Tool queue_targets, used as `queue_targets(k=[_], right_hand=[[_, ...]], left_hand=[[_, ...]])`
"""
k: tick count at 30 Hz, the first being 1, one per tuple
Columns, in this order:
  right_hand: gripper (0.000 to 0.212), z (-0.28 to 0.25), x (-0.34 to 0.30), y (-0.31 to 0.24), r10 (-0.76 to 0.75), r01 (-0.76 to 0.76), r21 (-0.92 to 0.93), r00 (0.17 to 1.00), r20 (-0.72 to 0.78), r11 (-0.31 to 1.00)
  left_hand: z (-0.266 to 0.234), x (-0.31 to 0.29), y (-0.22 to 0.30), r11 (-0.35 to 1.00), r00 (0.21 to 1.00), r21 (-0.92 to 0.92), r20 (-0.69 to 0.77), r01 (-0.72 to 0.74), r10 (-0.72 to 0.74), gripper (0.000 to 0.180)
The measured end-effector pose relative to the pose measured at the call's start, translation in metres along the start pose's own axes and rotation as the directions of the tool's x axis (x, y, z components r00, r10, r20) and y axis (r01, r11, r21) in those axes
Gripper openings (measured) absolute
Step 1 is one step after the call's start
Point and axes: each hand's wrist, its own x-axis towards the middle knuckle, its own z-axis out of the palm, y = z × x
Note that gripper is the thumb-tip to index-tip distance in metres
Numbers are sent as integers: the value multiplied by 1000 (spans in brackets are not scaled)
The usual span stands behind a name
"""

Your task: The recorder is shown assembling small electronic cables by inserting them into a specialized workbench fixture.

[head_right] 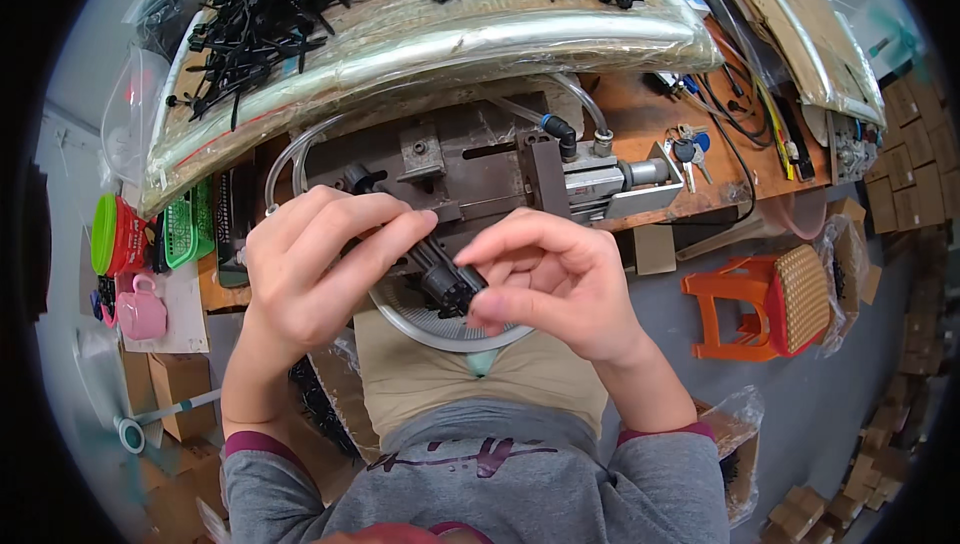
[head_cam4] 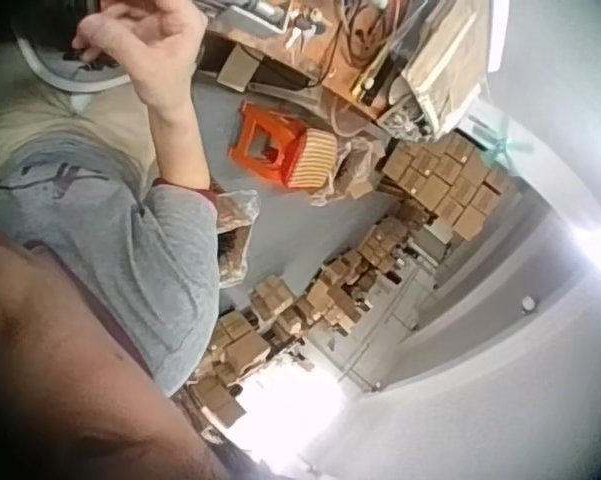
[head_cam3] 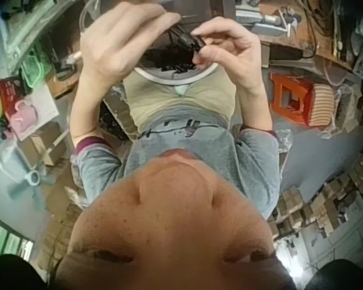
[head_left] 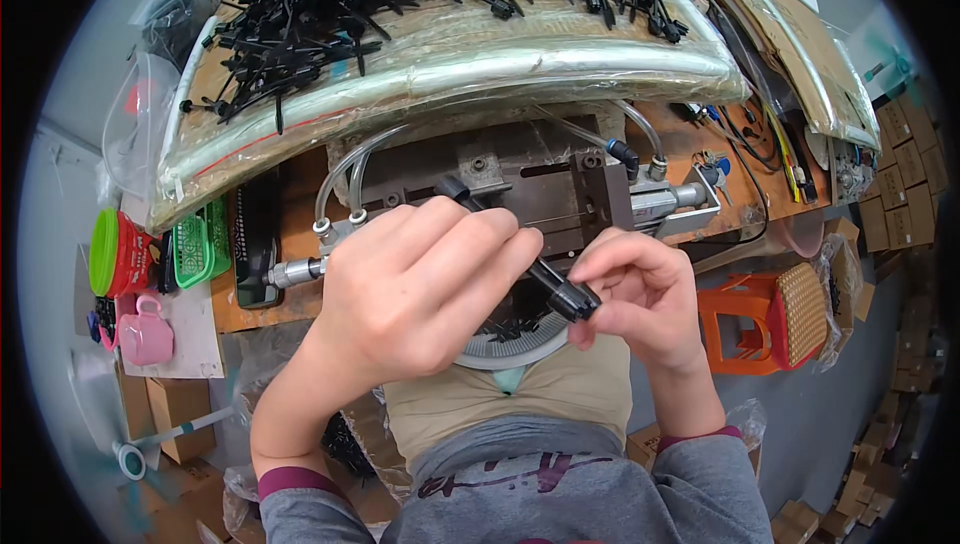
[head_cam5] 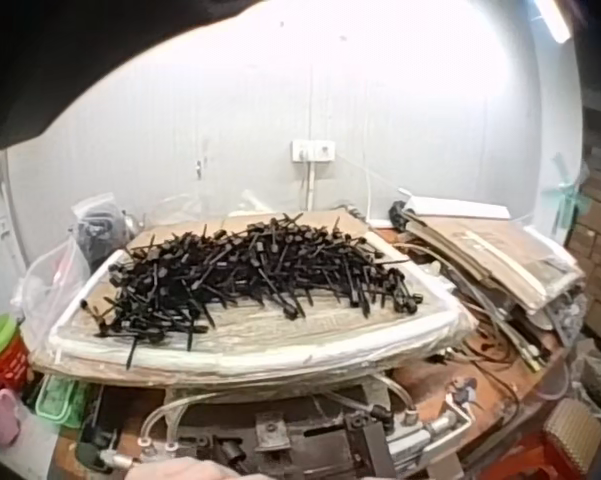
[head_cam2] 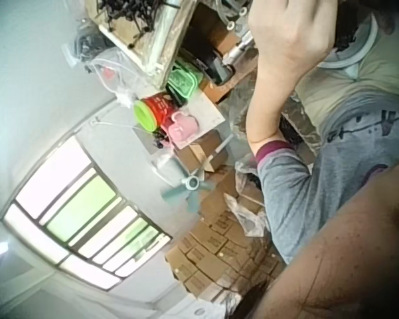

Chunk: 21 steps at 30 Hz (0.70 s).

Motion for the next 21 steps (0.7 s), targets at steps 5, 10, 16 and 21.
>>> queue_targets(k=[5, 10, 16, 21], right_hand=[[31, 8, -2, 9, -242, 168, -786, 970, 24, 594], [24, 15, -4, 43, -128, 238, -970, 964, 231, 40], [16, 22, 9, 43, -65, 257, -947, 959, 274, -193], [20, 22, 12, 33, 3, 242, -955, 970, 245, -174]], left_hand=[[-1, -21, 2, 877, 924, -340, -51, 340, -378, 27], [-3, -25, 15, 457, 698, -672, 126, 583, -705, 11], [0, -37, 14, 295, 604, -777, 134, 556, -786, 12], [6, -41, 16, 210, 525, -825, 119, 525, -843, 14]])
